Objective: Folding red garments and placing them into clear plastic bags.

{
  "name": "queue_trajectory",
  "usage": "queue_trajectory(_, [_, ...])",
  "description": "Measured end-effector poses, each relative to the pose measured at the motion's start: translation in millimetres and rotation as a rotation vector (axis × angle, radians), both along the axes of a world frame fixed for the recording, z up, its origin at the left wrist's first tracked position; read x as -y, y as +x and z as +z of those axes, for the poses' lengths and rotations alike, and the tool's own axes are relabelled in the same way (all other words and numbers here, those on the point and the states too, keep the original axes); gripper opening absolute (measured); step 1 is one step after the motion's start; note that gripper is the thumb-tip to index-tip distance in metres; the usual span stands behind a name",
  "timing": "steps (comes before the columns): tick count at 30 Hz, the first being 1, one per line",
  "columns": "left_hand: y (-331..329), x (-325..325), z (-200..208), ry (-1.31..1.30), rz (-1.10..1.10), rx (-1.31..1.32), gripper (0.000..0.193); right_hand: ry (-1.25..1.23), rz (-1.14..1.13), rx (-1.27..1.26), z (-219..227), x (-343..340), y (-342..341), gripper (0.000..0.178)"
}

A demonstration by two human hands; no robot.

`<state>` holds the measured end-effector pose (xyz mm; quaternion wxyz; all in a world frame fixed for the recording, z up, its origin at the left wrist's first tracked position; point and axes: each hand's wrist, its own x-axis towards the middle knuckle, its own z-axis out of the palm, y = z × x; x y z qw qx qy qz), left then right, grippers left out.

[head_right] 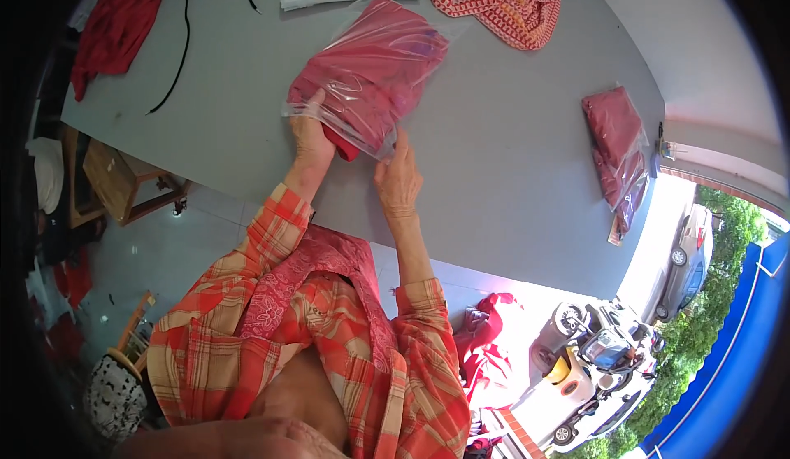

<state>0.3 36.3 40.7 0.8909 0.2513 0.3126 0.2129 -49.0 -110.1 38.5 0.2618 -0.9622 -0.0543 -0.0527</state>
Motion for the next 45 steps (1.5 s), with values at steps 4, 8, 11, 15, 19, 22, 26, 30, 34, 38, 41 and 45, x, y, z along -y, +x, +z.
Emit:
queue_trajectory(4, [3, 20, 8, -0.154, 0.055, -0.023, 0.043, 0.041, 0.066, -0.041, 21, 6, -18, 0.066])
queue_trajectory(8, [-16, 69, -25, 0.027, 0.129, -0.019, 0.047, 0.15, 0.012, 0.046, 23, 49, -1, 0.065])
queue_trajectory(11, [-36, 92, -36, 0.125, 0.053, -0.026, 0.043, 0.179, 0.08, 0.144, 11, 74, 14, 0.052])
queue_trajectory(15, [-72, 95, -11, 0.091, -0.127, -0.055, 0.042, 0.323, -0.164, 0.1, 18, 101, 27, 0.031])
queue_trajectory(19, [-99, 92, -7, -0.02, -0.406, -0.164, 0.045, 0.173, -0.198, -0.089, 28, 111, 0, 0.028])
queue_trajectory(22, [-91, 101, -13, -0.035, -0.365, -0.105, 0.047, 0.135, 0.2, 0.086, 28, 101, -39, 0.028])
queue_trajectory(26, [-81, 110, -24, -0.003, -0.303, -0.053, 0.042, -0.02, 0.514, 0.327, 25, 77, -23, 0.042])
queue_trajectory(30, [-88, 112, -24, -0.041, -0.319, -0.092, 0.039, -0.017, 0.563, 0.298, 8, 60, 7, 0.052])
queue_trajectory(34, [-89, 106, -44, 0.063, -0.364, -0.106, 0.038, -0.079, 0.531, 0.327, 15, 38, 32, 0.051])
queue_trajectory(38, [-87, 110, -35, 0.079, -0.408, -0.036, 0.037, -0.148, 0.575, 0.282, 10, 32, 49, 0.038])
queue_trajectory(41, [-87, 110, -37, 0.008, -0.404, 0.007, 0.036, 0.11, 0.454, 0.192, -4, 37, 48, 0.026])
queue_trajectory(45, [-87, 114, -43, -0.005, -0.319, -0.025, 0.037, 0.35, 0.474, 0.221, -2, 46, 33, 0.022])
